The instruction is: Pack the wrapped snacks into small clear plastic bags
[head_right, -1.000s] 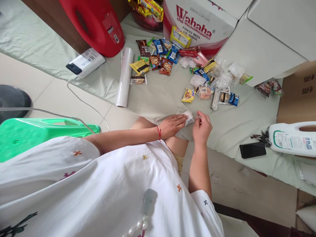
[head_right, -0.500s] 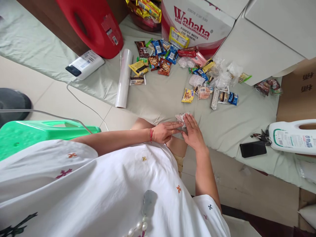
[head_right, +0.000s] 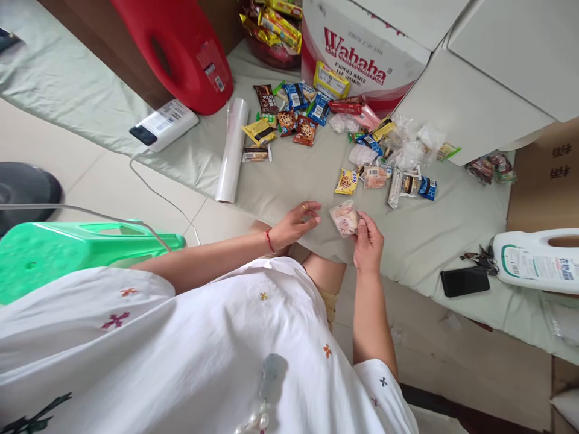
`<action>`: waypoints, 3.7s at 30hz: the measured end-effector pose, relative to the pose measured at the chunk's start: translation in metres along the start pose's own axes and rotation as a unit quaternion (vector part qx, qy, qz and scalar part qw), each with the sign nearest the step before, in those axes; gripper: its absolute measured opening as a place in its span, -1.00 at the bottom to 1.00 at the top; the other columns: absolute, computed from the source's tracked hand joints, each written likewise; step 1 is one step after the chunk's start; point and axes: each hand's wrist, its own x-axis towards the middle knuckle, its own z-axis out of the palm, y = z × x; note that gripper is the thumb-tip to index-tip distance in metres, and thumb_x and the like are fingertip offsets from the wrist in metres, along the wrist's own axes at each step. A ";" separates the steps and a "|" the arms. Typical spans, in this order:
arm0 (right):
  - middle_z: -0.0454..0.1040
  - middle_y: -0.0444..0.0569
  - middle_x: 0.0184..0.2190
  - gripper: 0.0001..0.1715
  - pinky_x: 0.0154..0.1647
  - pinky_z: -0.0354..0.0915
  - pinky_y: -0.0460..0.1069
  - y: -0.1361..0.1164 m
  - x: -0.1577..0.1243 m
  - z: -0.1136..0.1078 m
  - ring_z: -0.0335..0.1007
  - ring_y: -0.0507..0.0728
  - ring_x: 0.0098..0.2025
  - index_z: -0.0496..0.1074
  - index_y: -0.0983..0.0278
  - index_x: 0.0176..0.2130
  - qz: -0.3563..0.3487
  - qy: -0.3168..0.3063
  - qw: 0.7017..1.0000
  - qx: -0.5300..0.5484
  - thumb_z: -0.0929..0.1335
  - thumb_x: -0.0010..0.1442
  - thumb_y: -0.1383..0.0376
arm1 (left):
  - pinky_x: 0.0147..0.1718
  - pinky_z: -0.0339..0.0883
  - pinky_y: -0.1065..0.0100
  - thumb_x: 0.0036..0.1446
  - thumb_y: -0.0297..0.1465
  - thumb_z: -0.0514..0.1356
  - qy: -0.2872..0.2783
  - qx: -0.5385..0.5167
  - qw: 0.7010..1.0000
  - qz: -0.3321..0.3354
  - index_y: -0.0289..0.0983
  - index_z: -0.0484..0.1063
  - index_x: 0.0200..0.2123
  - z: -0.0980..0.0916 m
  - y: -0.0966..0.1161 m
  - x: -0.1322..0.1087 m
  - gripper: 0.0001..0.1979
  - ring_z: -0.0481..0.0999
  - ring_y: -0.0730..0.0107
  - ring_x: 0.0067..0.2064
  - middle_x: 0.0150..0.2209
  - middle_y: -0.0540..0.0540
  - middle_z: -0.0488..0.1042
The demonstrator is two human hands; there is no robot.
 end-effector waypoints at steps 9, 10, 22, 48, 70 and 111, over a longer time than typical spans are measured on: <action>0.61 0.04 0.01 -0.29 -0.19 0.54 0.02 -0.009 -0.025 0.055 0.56 0.17 -0.02 0.49 0.21 0.06 0.178 -0.002 0.965 0.191 0.45 0.15 -0.21 | 0.02 0.39 0.23 -0.11 -0.13 0.57 -0.009 -0.368 0.920 -0.134 -0.31 0.56 -0.10 0.022 0.000 0.013 -0.43 0.57 0.22 -0.03 -0.09 -0.19 0.63; 0.62 0.04 0.01 -0.27 -0.16 0.54 0.03 -0.010 -0.027 0.056 0.56 0.17 0.00 0.50 0.21 0.07 0.174 -0.004 0.969 0.177 0.47 0.13 -0.20 | 0.02 0.39 0.23 -0.13 -0.14 0.57 0.002 -0.371 0.918 -0.136 -0.32 0.55 -0.12 0.022 0.000 0.013 -0.43 0.57 0.24 -0.05 -0.10 -0.18 0.63; 0.54 -0.14 -0.53 -0.41 -0.37 0.45 0.00 -0.002 -0.005 -0.115 0.41 0.08 -0.47 0.66 0.31 -0.17 0.214 0.070 0.964 -0.138 0.58 -0.07 -0.04 | -0.28 0.35 0.34 -0.04 -0.01 0.42 0.026 -0.019 0.992 -0.125 -0.28 0.54 -0.34 -0.065 0.014 -0.017 -0.56 0.43 0.37 -0.31 -0.39 -0.03 0.47; 0.64 0.17 -0.18 -0.30 -0.27 0.29 0.08 0.055 0.077 -0.079 0.54 0.30 -0.19 0.50 0.33 0.22 -0.080 0.130 0.850 -0.504 0.18 0.31 0.04 | -0.10 0.36 0.29 0.22 -0.36 0.14 0.344 0.164 0.921 0.080 -0.26 0.52 -0.19 -0.150 0.090 0.141 -0.81 0.53 0.28 -0.18 -0.22 -0.11 0.58; 0.64 0.10 -0.26 -0.31 -0.30 0.28 0.07 0.062 0.081 -0.083 0.54 0.31 -0.23 0.53 0.29 0.18 -0.065 0.141 0.874 -0.461 0.19 0.30 0.00 | -0.10 0.25 0.25 0.38 -0.36 0.12 0.257 0.626 0.735 -0.032 -0.28 0.51 0.00 -0.208 0.116 0.260 -0.77 0.54 0.10 0.03 0.17 -0.29 0.44; 0.61 0.09 -0.05 -0.16 -0.68 -0.03 -0.09 -0.039 0.015 -0.081 -0.02 -0.09 -0.62 0.54 0.11 0.09 -0.018 0.004 0.973 0.230 0.47 0.04 -0.34 | -0.64 -0.07 0.44 0.46 -0.17 -0.01 -0.187 -0.407 0.878 -0.168 -0.28 0.51 -0.36 0.027 0.094 0.130 -0.54 -0.19 0.63 -0.77 -0.77 0.14 0.14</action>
